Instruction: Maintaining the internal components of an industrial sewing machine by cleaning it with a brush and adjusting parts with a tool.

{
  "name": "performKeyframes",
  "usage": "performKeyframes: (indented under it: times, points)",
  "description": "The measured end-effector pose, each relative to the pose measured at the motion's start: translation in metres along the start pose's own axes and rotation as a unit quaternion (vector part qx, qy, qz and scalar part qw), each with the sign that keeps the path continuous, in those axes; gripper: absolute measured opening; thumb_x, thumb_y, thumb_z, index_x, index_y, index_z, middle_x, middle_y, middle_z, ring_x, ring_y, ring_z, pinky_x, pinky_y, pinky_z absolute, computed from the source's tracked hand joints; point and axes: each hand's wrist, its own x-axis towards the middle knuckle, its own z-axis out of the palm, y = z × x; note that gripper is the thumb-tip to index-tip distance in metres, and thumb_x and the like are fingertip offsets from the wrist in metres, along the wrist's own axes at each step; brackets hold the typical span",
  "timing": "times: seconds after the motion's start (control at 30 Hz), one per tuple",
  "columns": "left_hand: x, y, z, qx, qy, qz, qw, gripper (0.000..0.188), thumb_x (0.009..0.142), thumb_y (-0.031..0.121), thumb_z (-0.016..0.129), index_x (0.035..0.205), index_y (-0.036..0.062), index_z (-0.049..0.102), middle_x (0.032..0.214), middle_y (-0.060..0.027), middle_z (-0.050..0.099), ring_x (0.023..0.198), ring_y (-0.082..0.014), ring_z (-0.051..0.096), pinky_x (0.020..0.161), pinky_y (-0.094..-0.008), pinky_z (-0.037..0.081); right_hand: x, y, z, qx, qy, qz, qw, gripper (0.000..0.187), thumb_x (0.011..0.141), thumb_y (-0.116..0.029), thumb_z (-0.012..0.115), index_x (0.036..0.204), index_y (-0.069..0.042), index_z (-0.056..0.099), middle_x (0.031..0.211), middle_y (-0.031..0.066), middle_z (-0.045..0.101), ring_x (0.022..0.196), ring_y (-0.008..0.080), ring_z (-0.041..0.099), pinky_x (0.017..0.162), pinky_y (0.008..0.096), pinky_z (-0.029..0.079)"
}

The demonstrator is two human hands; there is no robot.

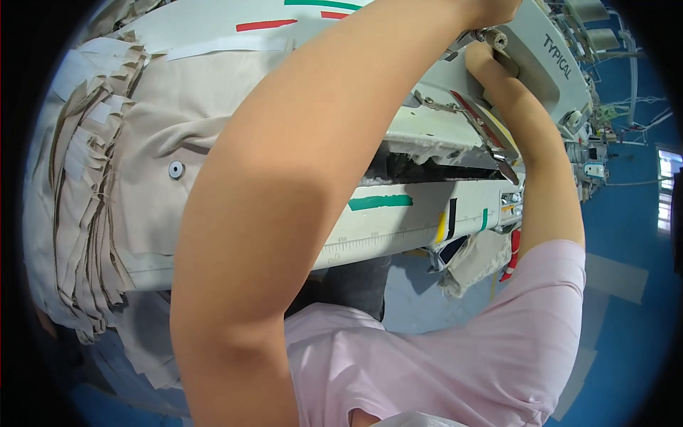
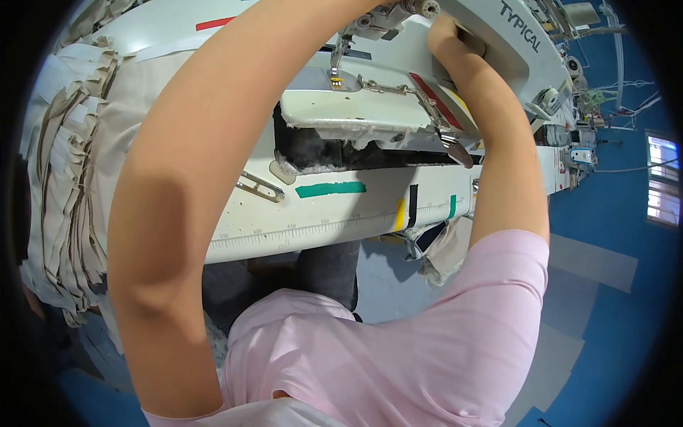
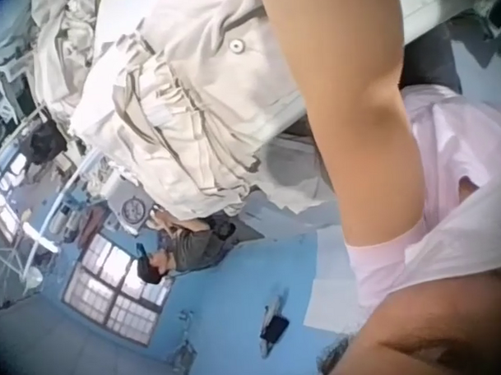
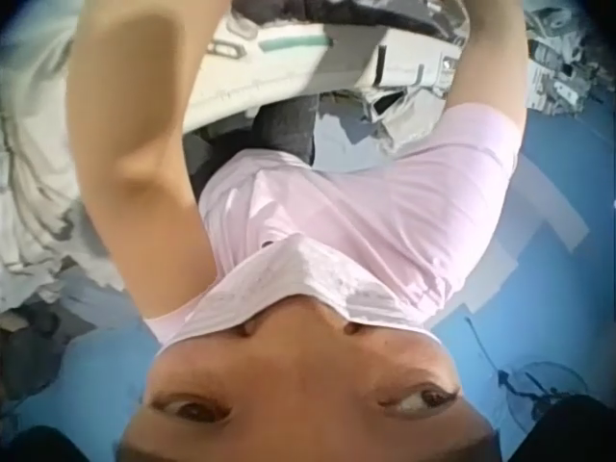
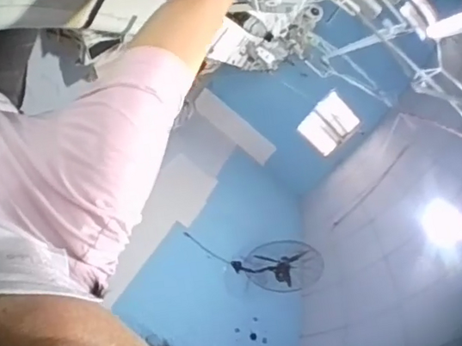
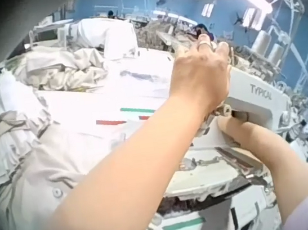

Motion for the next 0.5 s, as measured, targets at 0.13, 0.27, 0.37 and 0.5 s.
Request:
performKeyframes:
  times: [0.13, 0.27, 0.37, 0.5]
  points:
    - [-0.007, -0.008, 0.003, 0.044, 0.032, 0.013, 0.998, 0.025, 0.091, 0.023, 0.056, 0.107, 0.0050, 0.064, 0.108, -0.0219, 0.066, 0.102, -0.0343, 0.067, 0.091, -0.0469, 0.048, -0.001, -0.017, -0.014, 0.019, 0.008, 0.008, 1.000, 0.021, 0.087, -0.003, 0.060, 0.100, -0.001, 0.078, 0.108, 0.0191, 0.074, 0.100, 0.0311, 0.073, 0.083, 0.0380, 0.059]
    - [-0.008, -0.003, -0.013, 0.048, -0.060, -0.003, 0.997, 0.025, 0.092, 0.023, 0.056, 0.107, 0.0047, 0.064, 0.108, -0.0222, 0.067, 0.102, -0.0339, 0.067, 0.090, -0.0466, 0.048, 0.025, -0.013, 0.020, -0.069, 0.019, -0.034, 0.997, 0.021, 0.085, -0.005, 0.065, 0.102, -0.003, 0.078, 0.109, 0.0169, 0.075, 0.100, 0.0297, 0.074, 0.081, 0.0380, 0.059]
    - [0.015, 0.014, 0.000, 0.018, -0.023, 0.000, 1.000, 0.028, 0.092, 0.026, 0.058, 0.109, 0.0051, 0.064, 0.109, -0.0218, 0.067, 0.104, -0.0331, 0.067, 0.089, -0.0465, 0.048, 0.037, 0.051, 0.078, -0.014, -0.015, 0.032, 0.999, 0.022, 0.083, -0.008, 0.070, 0.103, -0.003, 0.078, 0.108, 0.0163, 0.075, 0.098, 0.0299, 0.074, 0.080, 0.0398, 0.060]
    - [0.003, 0.000, -0.002, 0.024, -0.033, 0.002, 0.999, 0.029, 0.092, 0.029, 0.060, 0.109, 0.0057, 0.064, 0.109, -0.0211, 0.067, 0.104, -0.0327, 0.066, 0.089, -0.0469, 0.048, 0.023, -0.001, 0.028, -0.037, 0.003, -0.015, 0.999, 0.024, 0.084, -0.010, 0.070, 0.107, -0.006, 0.078, 0.107, 0.0140, 0.076, 0.098, 0.0293, 0.074, 0.079, 0.0440, 0.059]
